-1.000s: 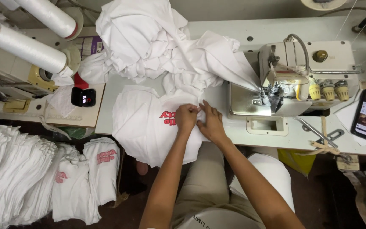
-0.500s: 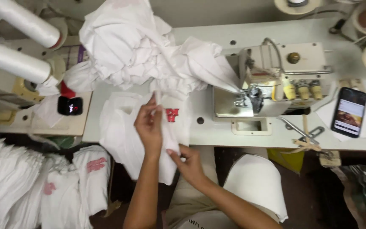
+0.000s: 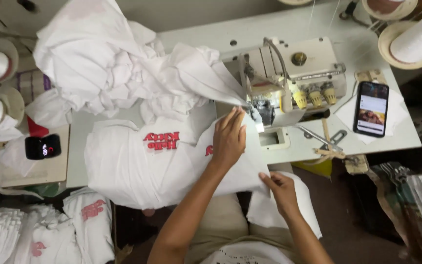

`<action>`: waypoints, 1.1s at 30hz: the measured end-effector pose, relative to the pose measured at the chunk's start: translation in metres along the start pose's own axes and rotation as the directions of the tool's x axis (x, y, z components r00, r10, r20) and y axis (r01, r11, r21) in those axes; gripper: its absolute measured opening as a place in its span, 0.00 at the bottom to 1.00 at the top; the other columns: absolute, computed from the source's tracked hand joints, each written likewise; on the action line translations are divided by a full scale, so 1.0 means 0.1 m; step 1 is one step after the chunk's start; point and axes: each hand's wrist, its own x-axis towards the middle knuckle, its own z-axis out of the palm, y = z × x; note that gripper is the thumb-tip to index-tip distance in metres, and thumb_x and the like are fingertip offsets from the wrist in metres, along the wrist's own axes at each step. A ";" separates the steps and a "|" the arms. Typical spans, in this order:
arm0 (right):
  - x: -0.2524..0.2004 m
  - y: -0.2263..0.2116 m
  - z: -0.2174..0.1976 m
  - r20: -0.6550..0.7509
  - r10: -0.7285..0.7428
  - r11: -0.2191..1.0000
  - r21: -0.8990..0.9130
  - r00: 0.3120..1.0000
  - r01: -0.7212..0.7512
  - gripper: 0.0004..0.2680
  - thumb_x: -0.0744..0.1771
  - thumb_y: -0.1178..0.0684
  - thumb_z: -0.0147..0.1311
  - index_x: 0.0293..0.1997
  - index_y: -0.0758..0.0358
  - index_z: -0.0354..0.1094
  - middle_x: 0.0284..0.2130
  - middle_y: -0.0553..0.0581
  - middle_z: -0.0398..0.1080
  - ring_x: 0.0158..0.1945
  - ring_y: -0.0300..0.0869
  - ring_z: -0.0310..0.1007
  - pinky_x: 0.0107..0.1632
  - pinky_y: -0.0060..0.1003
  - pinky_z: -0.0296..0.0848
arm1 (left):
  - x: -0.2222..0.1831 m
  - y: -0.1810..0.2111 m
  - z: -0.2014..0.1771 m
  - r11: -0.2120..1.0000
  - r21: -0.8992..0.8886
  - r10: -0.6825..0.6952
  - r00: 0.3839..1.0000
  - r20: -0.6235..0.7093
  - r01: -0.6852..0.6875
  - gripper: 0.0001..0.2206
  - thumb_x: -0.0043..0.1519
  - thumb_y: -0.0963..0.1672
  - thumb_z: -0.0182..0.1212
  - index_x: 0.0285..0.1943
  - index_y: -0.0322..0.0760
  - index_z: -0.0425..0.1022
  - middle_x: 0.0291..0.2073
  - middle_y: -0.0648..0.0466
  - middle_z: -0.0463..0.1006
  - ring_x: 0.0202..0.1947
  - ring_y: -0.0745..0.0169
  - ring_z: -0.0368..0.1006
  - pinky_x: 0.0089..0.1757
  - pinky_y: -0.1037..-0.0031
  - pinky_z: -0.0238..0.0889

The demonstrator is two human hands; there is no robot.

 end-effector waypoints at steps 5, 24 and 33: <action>0.46 0.71 -0.19 -0.059 -0.017 0.997 -0.071 0.998 0.013 0.08 0.64 0.51 0.69 0.39 0.66 0.82 0.20 0.57 0.73 0.25 0.39 0.69 0.31 0.34 0.72 | 0.06 -0.05 0.16 1.000 0.025 0.000 1.000 -0.020 0.000 0.17 0.70 0.43 0.50 0.66 0.30 0.70 0.62 0.40 0.75 0.68 0.47 0.66 0.60 0.56 0.60; -0.32 1.10 -1.05 -0.074 0.093 0.876 -0.467 0.993 -0.117 0.05 0.65 0.59 0.60 0.42 0.59 0.82 0.31 0.63 0.79 0.38 0.51 0.78 0.41 0.45 0.78 | -2.51 0.05 0.58 0.904 -0.366 0.402 0.728 0.556 -0.220 0.11 0.65 0.43 0.56 0.28 0.42 0.77 0.30 0.59 0.77 0.47 0.59 0.71 0.53 0.56 0.56; -0.61 0.89 -0.80 0.112 0.073 0.872 -0.489 0.991 -0.009 0.07 0.63 0.61 0.61 0.43 0.59 0.81 0.33 0.62 0.79 0.44 0.54 0.78 0.50 0.47 0.77 | -2.23 -0.18 1.00 0.934 -0.355 0.342 0.366 0.865 -0.033 0.07 0.56 0.45 0.70 0.31 0.41 0.78 0.28 0.53 0.76 0.34 0.55 0.71 0.43 0.61 0.61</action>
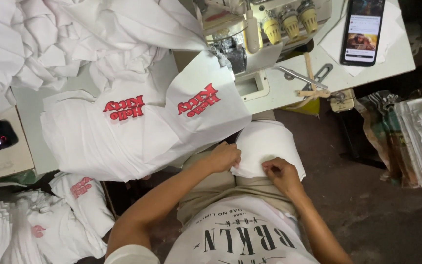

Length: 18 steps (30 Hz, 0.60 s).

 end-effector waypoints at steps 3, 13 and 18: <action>-0.08 -0.10 0.06 0.067 -0.050 0.998 -0.032 0.997 0.052 0.08 0.63 0.60 0.60 0.44 0.57 0.80 0.34 0.60 0.78 0.45 0.52 0.77 0.52 0.47 0.76 | 0.07 0.19 -0.19 0.989 0.149 0.001 0.985 0.172 -0.027 0.05 0.54 0.42 0.73 0.33 0.42 0.81 0.32 0.53 0.76 0.33 0.56 0.73 0.44 0.62 0.58; -0.15 -0.18 0.28 0.228 -0.235 0.933 -0.220 0.945 0.285 0.12 0.64 0.54 0.59 0.51 0.46 0.76 0.49 0.50 0.71 0.54 0.47 0.66 0.57 0.46 0.64 | 0.17 0.34 -0.63 0.965 -0.214 -0.104 0.968 0.228 0.154 0.08 0.55 0.38 0.69 0.42 0.34 0.79 0.37 0.39 0.78 0.40 0.37 0.79 0.43 0.57 0.69; -0.16 -0.43 0.38 0.334 -0.097 0.736 -0.610 0.938 0.294 0.14 0.65 0.47 0.59 0.58 0.45 0.73 0.62 0.56 0.59 0.62 0.51 0.58 0.58 0.49 0.63 | 0.38 0.18 -0.24 0.996 0.079 -0.056 0.973 0.226 0.038 0.07 0.49 0.41 0.76 0.30 0.49 0.82 0.31 0.52 0.76 0.33 0.51 0.79 0.40 0.66 0.66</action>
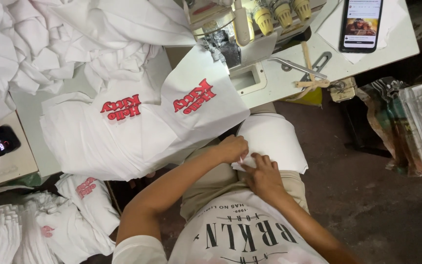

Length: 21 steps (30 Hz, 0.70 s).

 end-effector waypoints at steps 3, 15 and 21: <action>0.04 0.00 0.05 0.051 0.039 0.996 -0.078 0.998 -0.034 0.15 0.65 0.42 0.58 0.57 0.46 0.74 0.64 0.56 0.55 0.64 0.52 0.54 0.57 0.50 0.62 | 0.10 0.06 -0.14 0.999 -0.033 -0.014 0.999 -0.033 0.013 0.06 0.49 0.42 0.74 0.29 0.52 0.84 0.32 0.53 0.77 0.36 0.50 0.78 0.42 0.67 0.67; -0.46 1.44 -0.73 -0.508 0.398 0.691 0.714 0.764 0.115 0.06 0.64 0.63 0.65 0.42 0.61 0.78 0.31 0.60 0.78 0.36 0.39 0.73 0.44 0.36 0.72 | -0.04 1.03 -1.15 0.582 -0.625 -0.415 0.471 -0.778 -0.520 0.04 0.58 0.44 0.74 0.38 0.45 0.84 0.32 0.61 0.84 0.37 0.71 0.80 0.46 0.79 0.70; -0.87 0.53 -1.61 -0.343 0.119 0.743 0.654 0.932 0.146 0.07 0.62 0.61 0.61 0.37 0.56 0.84 0.39 0.51 0.86 0.42 0.38 0.86 0.37 0.29 0.82 | -0.96 0.83 -0.65 0.497 -0.653 -0.747 0.100 -0.657 -0.571 0.07 0.65 0.41 0.62 0.49 0.40 0.73 0.41 0.59 0.74 0.42 0.69 0.70 0.45 0.79 0.62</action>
